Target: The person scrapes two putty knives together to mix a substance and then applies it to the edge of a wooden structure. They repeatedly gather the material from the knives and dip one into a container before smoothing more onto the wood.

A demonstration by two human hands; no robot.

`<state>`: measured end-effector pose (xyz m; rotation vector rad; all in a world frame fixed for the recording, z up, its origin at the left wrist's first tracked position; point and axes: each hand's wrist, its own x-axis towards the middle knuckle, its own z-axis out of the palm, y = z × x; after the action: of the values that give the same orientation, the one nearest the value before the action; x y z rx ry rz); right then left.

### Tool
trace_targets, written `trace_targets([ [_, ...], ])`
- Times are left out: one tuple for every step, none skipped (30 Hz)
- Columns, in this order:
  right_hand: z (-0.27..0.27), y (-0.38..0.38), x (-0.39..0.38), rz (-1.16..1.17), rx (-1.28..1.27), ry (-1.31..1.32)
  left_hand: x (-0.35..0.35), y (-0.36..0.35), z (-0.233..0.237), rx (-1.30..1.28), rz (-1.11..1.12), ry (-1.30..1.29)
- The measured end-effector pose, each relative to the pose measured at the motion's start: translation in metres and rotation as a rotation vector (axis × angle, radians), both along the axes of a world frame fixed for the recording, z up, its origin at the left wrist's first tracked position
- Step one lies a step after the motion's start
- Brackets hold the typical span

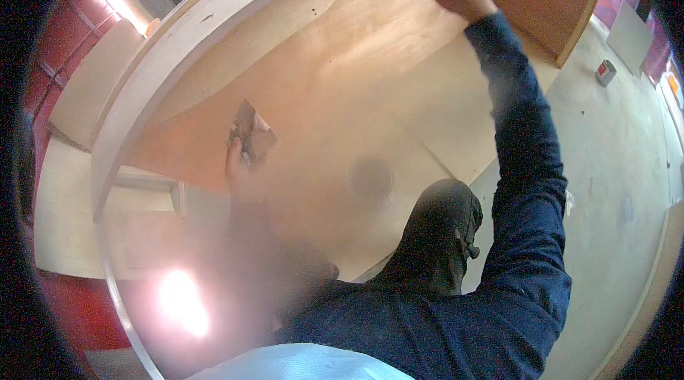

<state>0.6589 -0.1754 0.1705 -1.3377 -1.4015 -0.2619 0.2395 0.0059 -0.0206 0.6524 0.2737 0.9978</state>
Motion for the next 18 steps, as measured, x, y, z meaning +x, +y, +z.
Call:
trace_targets([
  [0.005, 0.007, 0.011, -0.059, -0.034, 0.069, 0.000, 0.000, 0.000, 0.014, -0.002, 0.005],
  [0.009, 0.014, 0.022, -0.118, -0.070, 0.137, 0.000, -0.002, 0.003, 0.015, 0.002, 0.000],
  [0.008, 0.015, 0.031, -0.017, -0.001, 0.032, 0.000, -0.007, 0.009, 0.040, 0.036, 0.044],
  [0.010, 0.017, 0.043, -0.012, -0.004, 0.030, 0.000, -0.010, 0.012, 0.065, 0.069, 0.089],
  [0.017, 0.020, 0.049, -0.009, -0.075, 0.001, 0.000, -0.007, 0.007, 0.063, 0.074, 0.086],
  [0.029, 0.020, 0.040, -0.005, -0.144, -0.026, -0.001, -0.001, 0.001, 0.020, 0.031, 0.088],
  [0.032, 0.016, 0.027, 0.020, -0.173, 0.108, -0.004, 0.005, -0.005, -0.021, -0.013, 0.091],
  [0.029, 0.033, 0.040, 0.026, -0.171, 0.103, -0.006, 0.005, -0.004, -0.019, -0.007, 0.086],
  [0.022, 0.060, 0.070, 0.769, -0.131, 0.157, -0.005, 0.002, -0.001, 0.029, 0.032, 0.126],
  [0.017, 0.075, 0.087, 1.511, -0.075, 0.202, -0.004, 0.000, 0.000, 0.076, 0.069, 0.167],
  [0.022, 0.078, 0.080, 1.513, -0.075, 0.205, -0.003, 0.000, -0.001, 0.074, 0.071, 0.169],
  [0.034, 0.081, 0.060, 1.092, -0.165, -0.037, -0.002, 0.001, -0.002, 0.110, 0.045, 0.161],
  [0.046, 0.082, 0.034, 0.658, -0.242, -0.256, -0.002, 0.002, -0.003, 0.146, 0.017, 0.156],
  [0.060, 0.076, -0.011, 0.394, -0.350, -0.286, 0.000, 0.001, -0.003, 0.146, 0.015, 0.160],
  [0.070, 0.072, -0.049, 0.128, -0.454, -0.310, 0.002, -0.002, -0.001, 0.116, 0.040, 0.178],
  [0.063, 0.097, -0.036, 0.408, -0.344, -0.368, 0.003, -0.003, -0.001, 0.089, 0.064, 0.194],
  [0.077, 0.082, -0.068, 0.341, -0.228, -0.527, 0.006, -0.002, -0.001, 0.089, 0.058, 0.198],
  [0.091, 0.057, -0.107, 0.274, -0.111, -0.688, 0.008, 0.001, -0.001, 0.103, 0.058, 0.155],
])
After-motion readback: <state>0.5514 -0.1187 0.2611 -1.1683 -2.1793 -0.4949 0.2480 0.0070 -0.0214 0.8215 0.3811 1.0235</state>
